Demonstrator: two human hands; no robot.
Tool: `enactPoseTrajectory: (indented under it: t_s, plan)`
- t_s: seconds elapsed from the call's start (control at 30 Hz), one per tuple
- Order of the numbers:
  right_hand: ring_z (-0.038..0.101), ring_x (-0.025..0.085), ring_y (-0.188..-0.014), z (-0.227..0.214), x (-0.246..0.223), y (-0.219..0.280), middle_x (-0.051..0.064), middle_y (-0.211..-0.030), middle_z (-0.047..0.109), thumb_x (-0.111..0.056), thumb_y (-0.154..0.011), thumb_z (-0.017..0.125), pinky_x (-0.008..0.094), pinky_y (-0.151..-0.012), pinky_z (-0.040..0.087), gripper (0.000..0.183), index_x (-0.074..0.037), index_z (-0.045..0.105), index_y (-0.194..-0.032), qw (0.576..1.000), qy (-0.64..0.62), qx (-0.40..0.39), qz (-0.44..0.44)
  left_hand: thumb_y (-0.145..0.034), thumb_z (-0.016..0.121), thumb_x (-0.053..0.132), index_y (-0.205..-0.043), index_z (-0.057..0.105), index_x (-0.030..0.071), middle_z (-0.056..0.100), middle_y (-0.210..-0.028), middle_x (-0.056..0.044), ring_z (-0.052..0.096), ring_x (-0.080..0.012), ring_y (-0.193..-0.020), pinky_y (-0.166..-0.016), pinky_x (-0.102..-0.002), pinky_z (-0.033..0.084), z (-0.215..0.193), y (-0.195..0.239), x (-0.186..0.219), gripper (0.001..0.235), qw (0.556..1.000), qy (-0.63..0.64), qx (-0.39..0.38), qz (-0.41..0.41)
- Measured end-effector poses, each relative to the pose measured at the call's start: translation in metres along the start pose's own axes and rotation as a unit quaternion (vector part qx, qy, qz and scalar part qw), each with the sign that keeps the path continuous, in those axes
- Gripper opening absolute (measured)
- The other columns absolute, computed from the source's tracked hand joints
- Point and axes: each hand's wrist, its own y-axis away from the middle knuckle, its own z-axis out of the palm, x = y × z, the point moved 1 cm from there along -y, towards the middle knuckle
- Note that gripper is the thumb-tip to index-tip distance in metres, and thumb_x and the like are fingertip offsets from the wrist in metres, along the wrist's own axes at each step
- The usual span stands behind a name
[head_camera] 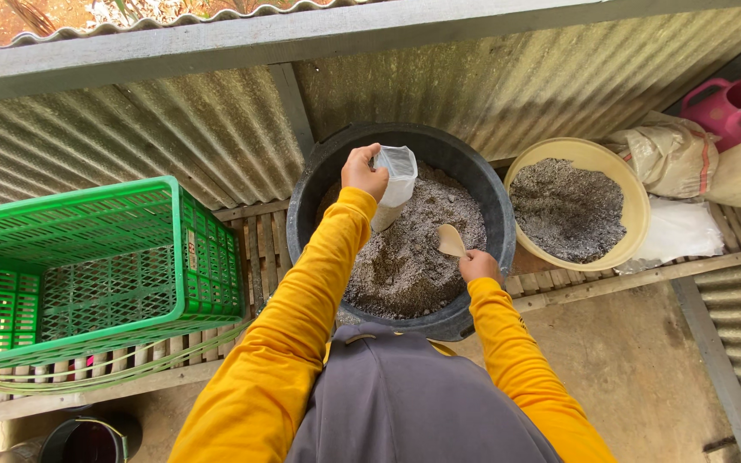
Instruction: The person scoops small dark grains from a large black basin into a small white plastic bag using a wooden spoon. The person holds the bag open with one hand while repeatedly transferring grains with the other hand until the bag is full.
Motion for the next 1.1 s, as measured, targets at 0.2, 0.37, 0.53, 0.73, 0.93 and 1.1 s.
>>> enactPoseTrajectory:
  t_s: [0.2,0.37,0.53,0.73,0.93,1.1]
  plan:
    - [0.068,0.016,-0.068,0.008,0.008,-0.004,0.007,-0.077,0.076,-0.029,-0.086,0.076,0.031,-0.063,0.052,0.029,-0.004,0.083,-0.1,0.951,-0.302,-0.068,0.013,-0.081,0.067,0.002,-0.124,0.07,0.005,0.069,-0.125,-0.01,0.071,-0.0212,-0.104,-0.093,-0.029,0.056,-0.001,0.007,0.009,0.044,1.0,0.001,-0.003,0.019]
    - [0.043,0.01,-0.05,-0.032,0.002,0.002,0.001,-0.069,0.065,-0.018,-0.091,0.071,0.028,-0.045,0.03,0.017,-0.005,0.079,-0.099,0.906,-0.39,-0.144,0.073,-0.081,0.064,-0.001,-0.124,0.071,0.005,0.07,-0.126,-0.01,0.07,-0.0214,-0.112,-0.096,-0.029,0.055,-0.002,0.008,0.01,0.044,1.0,0.006,-0.009,0.023]
    - [0.048,0.006,-0.053,-0.118,-0.036,0.022,0.001,-0.074,0.07,-0.015,-0.092,0.068,0.023,-0.047,0.036,0.022,-0.006,0.079,-0.108,0.934,-0.344,-0.095,-0.034,-0.081,0.063,-0.001,-0.123,0.072,0.005,0.07,-0.126,-0.009,0.07,-0.0213,-0.111,-0.096,-0.03,0.055,0.003,0.009,0.011,0.044,1.0,0.01,-0.015,0.016]
    - [0.063,0.006,-0.069,-0.199,-0.117,0.058,0.003,-0.084,0.075,-0.016,-0.092,0.069,0.022,-0.06,0.047,0.028,-0.006,0.077,-0.117,0.921,-0.317,0.01,-0.227,-0.081,0.063,0.001,-0.123,0.072,0.006,0.07,-0.125,-0.009,0.072,-0.0208,-0.104,-0.092,-0.029,0.056,0.012,0.008,0.01,0.044,1.0,0.019,-0.015,0.016]
    - [0.071,0.024,-0.075,-0.198,-0.193,0.109,0.01,-0.093,0.074,-0.02,-0.095,0.071,0.034,-0.065,0.053,0.024,-0.01,0.077,-0.116,0.894,-0.023,0.225,-0.387,-0.08,0.065,0.002,-0.123,0.072,0.006,0.07,-0.124,-0.011,0.071,-0.023,-0.105,-0.094,-0.03,0.055,0.017,0.006,0.005,0.043,1.0,0.017,-0.003,0.013]
    - [0.071,0.02,-0.077,-0.187,-0.206,0.137,0.004,-0.087,0.067,-0.021,-0.089,0.072,0.036,-0.065,0.053,0.031,-0.013,0.072,-0.119,0.826,0.099,0.329,-0.446,-0.08,0.069,0.004,-0.123,0.071,0.005,0.069,-0.124,-0.012,0.069,-0.025,-0.112,-0.097,-0.031,0.054,0.016,0.001,-0.005,0.043,1.0,0.024,0.012,-0.003]
